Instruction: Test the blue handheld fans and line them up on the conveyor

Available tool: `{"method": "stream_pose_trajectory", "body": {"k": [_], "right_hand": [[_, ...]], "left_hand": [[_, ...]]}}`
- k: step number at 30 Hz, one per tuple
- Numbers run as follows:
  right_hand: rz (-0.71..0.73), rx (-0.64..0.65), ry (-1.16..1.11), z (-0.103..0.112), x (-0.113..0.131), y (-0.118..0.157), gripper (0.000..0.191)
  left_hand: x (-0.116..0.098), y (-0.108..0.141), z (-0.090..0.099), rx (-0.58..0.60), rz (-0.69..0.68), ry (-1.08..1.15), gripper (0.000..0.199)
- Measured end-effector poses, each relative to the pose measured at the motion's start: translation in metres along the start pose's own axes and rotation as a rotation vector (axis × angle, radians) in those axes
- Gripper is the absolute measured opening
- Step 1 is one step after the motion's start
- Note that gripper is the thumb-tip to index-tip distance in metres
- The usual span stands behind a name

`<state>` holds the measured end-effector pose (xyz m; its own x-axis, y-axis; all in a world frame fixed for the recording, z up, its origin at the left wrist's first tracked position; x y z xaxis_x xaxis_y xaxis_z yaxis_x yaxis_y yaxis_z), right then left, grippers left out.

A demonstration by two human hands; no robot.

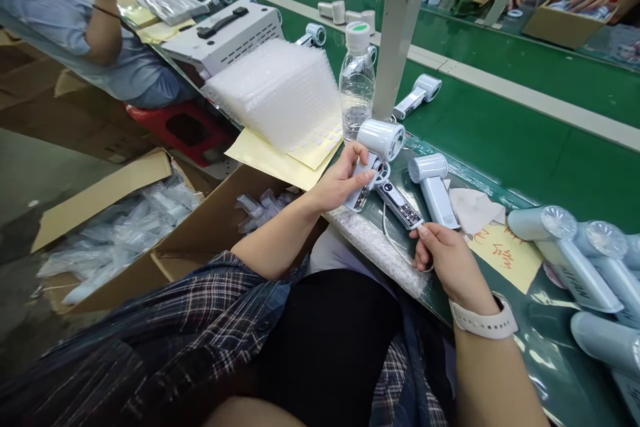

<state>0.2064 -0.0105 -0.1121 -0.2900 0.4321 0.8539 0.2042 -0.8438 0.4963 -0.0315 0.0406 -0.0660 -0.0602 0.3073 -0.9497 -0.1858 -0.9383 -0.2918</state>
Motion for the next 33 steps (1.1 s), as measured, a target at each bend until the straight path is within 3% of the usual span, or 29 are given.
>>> {"method": "stream_pose_trajectory", "body": {"k": [3,5,8,9,11,13,15,17,18,20,21,23,27,33], "right_hand": [[0.001,-0.026,0.100,0.004,0.002,0.005,0.075],[0.050,-0.148,0.245,0.012,0.011,0.017,0.070],[0.317,-0.484,0.521,0.014,0.041,0.048,0.067],[0.417,-0.496,0.528,0.004,0.047,0.057,0.070],[0.514,-0.284,0.361,-0.026,0.047,0.064,0.079],[0.471,-0.047,0.164,-0.050,0.037,0.063,0.075],[0.384,-0.003,0.079,-0.053,0.024,0.060,0.060],[0.318,-0.055,0.016,-0.040,0.011,0.057,0.057],[0.292,-0.072,-0.030,-0.034,0.005,0.056,0.061],[0.251,-0.075,-0.133,-0.025,-0.004,0.056,0.069],[0.237,-0.065,-0.177,-0.025,-0.007,0.057,0.070],[0.239,-0.038,-0.240,-0.031,-0.007,0.060,0.064],[0.308,-0.001,-0.321,-0.048,0.008,0.066,0.050],[0.289,-0.020,-0.384,-0.050,0.013,0.071,0.055]], "left_hand": [[-0.001,-0.002,0.000,0.027,-0.022,0.076,0.039],[0.001,0.000,-0.005,0.050,0.019,0.247,0.044],[-0.002,0.020,-0.024,0.108,0.046,0.504,0.052],[-0.006,0.029,-0.032,0.111,0.030,0.530,0.053],[-0.015,0.046,-0.046,0.094,-0.028,0.489,0.054],[-0.026,0.055,-0.056,0.140,-0.105,0.357,0.051],[-0.033,0.050,-0.059,0.292,-0.187,0.132,0.046],[-0.028,0.033,-0.038,0.360,-0.223,-0.186,0.036],[-0.021,0.021,-0.018,0.317,-0.214,-0.365,0.029],[-0.001,-0.005,0.048,-0.074,-0.025,-0.760,0.023],[0.010,-0.012,0.072,-0.156,0.085,-0.929,0.023],[0.029,-0.021,0.097,-0.176,0.161,-1.017,0.017],[0.051,-0.018,0.099,-0.089,0.171,-1.029,0.019],[0.049,-0.021,0.100,-0.103,0.182,-1.011,0.013]]}}
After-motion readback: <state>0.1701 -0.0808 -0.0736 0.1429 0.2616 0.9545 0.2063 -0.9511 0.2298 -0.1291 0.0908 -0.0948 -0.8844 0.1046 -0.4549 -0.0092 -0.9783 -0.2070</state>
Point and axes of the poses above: each hand's wrist, its own y-axis away from the middle knuckle, its own z-axis out of the back of the hand, x = y × z, the point moved 7 cm from there along -y, towards the middle knuckle, and after that the axes turned 1 degree about x, right-handed, at the moved point
